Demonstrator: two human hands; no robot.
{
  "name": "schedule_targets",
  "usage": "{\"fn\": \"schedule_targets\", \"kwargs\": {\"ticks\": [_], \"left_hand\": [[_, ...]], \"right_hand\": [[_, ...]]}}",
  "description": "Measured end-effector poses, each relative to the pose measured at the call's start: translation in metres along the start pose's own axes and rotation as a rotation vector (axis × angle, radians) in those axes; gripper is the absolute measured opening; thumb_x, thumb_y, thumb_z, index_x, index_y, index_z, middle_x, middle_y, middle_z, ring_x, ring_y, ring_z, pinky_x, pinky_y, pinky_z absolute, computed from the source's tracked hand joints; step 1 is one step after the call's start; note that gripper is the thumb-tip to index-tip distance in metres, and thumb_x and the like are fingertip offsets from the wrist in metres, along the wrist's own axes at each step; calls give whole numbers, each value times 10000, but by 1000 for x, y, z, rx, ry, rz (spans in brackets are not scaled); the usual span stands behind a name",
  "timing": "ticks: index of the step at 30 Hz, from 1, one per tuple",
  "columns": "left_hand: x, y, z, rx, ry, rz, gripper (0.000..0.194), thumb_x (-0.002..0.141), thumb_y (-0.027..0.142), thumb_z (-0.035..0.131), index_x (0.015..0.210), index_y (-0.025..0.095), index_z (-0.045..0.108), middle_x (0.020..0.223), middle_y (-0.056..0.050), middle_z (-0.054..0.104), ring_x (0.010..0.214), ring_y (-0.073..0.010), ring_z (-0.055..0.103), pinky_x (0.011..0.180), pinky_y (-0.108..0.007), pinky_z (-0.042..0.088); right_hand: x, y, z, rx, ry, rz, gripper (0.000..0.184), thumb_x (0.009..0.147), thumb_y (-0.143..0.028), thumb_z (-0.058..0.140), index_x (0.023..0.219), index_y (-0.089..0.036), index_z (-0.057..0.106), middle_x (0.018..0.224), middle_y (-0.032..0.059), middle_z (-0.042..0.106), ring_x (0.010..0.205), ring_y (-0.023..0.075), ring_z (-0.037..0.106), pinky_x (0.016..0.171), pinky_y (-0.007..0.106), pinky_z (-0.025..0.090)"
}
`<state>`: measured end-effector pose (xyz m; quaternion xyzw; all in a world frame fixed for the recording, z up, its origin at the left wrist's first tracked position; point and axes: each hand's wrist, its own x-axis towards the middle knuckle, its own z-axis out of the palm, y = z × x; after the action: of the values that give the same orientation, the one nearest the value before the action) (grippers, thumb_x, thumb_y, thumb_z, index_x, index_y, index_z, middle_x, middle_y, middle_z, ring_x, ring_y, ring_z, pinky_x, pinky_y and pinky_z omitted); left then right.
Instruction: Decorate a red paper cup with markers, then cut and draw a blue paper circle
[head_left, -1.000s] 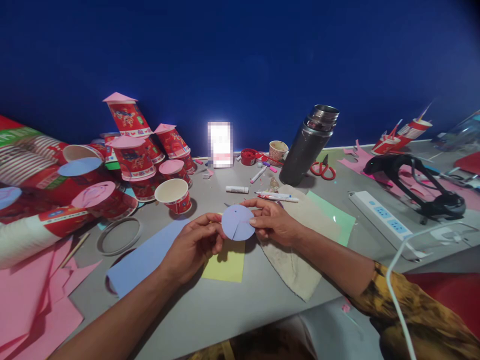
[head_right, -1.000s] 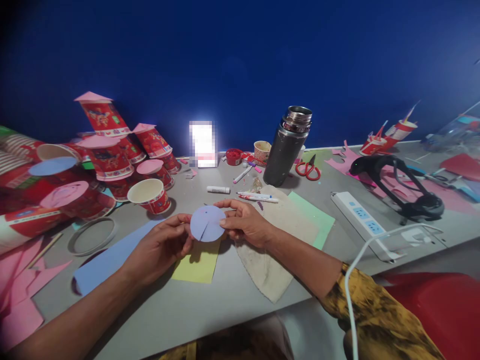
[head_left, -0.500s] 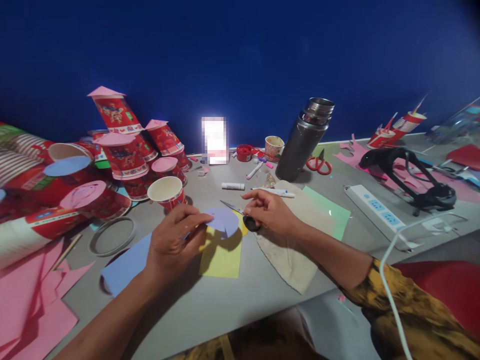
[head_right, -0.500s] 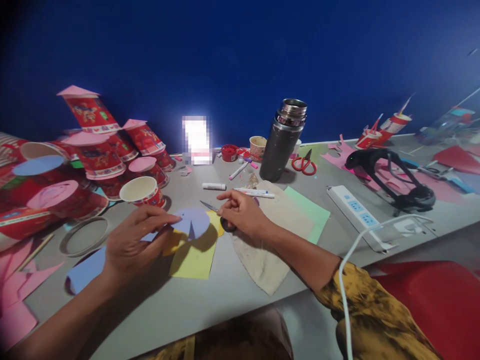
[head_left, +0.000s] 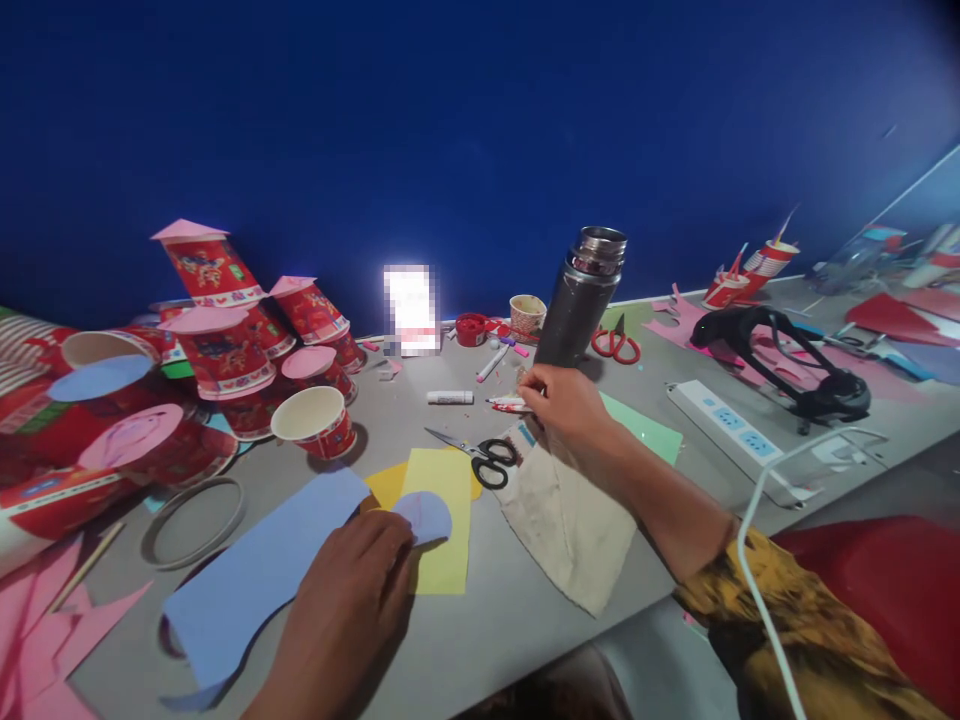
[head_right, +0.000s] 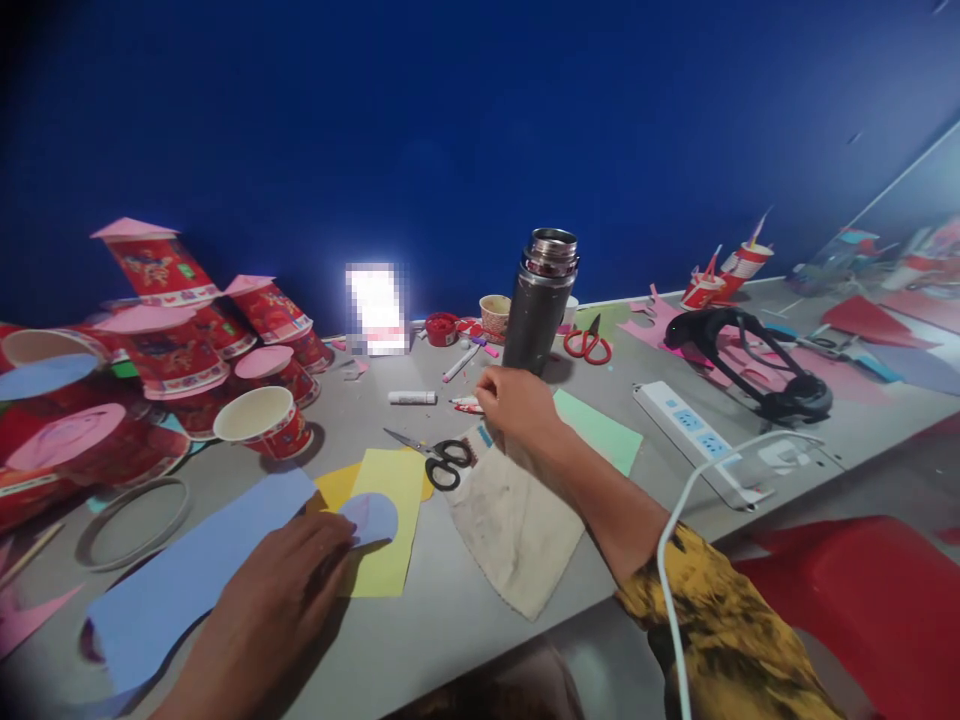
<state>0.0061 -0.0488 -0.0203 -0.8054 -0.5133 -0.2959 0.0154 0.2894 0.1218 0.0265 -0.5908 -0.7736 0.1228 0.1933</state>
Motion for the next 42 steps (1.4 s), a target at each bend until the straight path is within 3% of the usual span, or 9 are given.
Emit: {"fn": "schedule_targets", "kwargs": {"ticks": [6, 9, 16, 18, 22, 26, 29, 37, 42], "left_hand": [[3, -5, 2, -64, -42, -196, 211, 1005, 384, 573, 914, 275, 729, 862, -25, 801, 751, -241, 739, 671, -343, 549], [-2, -9, 5, -61, -20, -268, 235, 987, 429, 582, 999, 274, 759, 921, -34, 831, 803, -248, 774, 703, -335, 584], [-6, -8, 10, -62, 56, -309, 289, 995, 470, 566, 1042, 275, 775, 987, -20, 850, 870, -247, 807, 754, -335, 634], [-4, -5, 11, -88, 71, -318, 279, 996, 456, 560, 1044, 279, 770, 969, -16, 847, 842, -236, 806, 745, -324, 636], [-2, -1, 13, -152, 66, -398, 273, 984, 420, 563, 1117, 273, 751, 892, -12, 824, 738, -210, 784, 680, -299, 626], [-3, -3, 16, -205, 31, -429, 294, 959, 409, 596, 1162, 256, 743, 918, -31, 821, 779, -221, 789, 701, -307, 630], [-6, -7, 19, -215, -10, -461, 313, 971, 419, 600, 1202, 255, 733, 951, -36, 821, 800, -223, 785, 717, -305, 627], [-14, -20, 27, -250, -4, -498, 355, 965, 428, 579, 1248, 264, 717, 916, -22, 809, 729, -208, 759, 663, -276, 605], [-10, -9, 26, -290, 67, -573, 290, 966, 412, 566, 1188, 272, 690, 856, -7, 778, 684, -209, 719, 675, -292, 586]], "right_hand": [[33, -20, 11, -61, -170, -192, 122, 946, -255, 701, 1003, -215, 801, 1050, 77, 805, 979, 254, 720, 733, 299, 439], [48, -42, 25, -133, -202, -281, 327, 955, -397, 729, 1207, -193, 776, 1246, 142, 747, 1071, 296, 705, 801, 318, 476], [59, -58, 43, -249, -214, -358, 250, 968, -339, 714, 1074, -126, 792, 1208, 194, 727, 1168, 330, 655, 886, 341, 469], [55, -58, 38, -242, -197, -352, 236, 984, -329, 688, 1065, -127, 779, 1156, 182, 749, 1146, 325, 658, 861, 338, 456], [33, -60, 17, -175, -162, -327, 255, 1032, -380, 621, 1131, -181, 745, 968, 79, 784, 864, 227, 687, 693, 298, 392], [0, -55, 3, 267, -117, -327, 140, 958, -289, 679, 992, -188, 771, 804, 11, 727, 703, 148, 594, 647, 271, 357], [-18, -44, 6, 651, -120, -211, 159, 886, -316, 705, 908, -174, 771, 679, -14, 641, 596, 127, 508, 572, 259, 351], [-25, -34, 31, 1168, -222, 54, 365, 729, -495, 820, 837, -174, 683, 590, -65, 503, 494, 82, 390, 469, 228, 288], [-33, -43, 39, 1256, -231, 63, 385, 707, -505, 848, 787, -177, 664, 610, -60, 516, 518, 77, 397, 486, 225, 284]]}}
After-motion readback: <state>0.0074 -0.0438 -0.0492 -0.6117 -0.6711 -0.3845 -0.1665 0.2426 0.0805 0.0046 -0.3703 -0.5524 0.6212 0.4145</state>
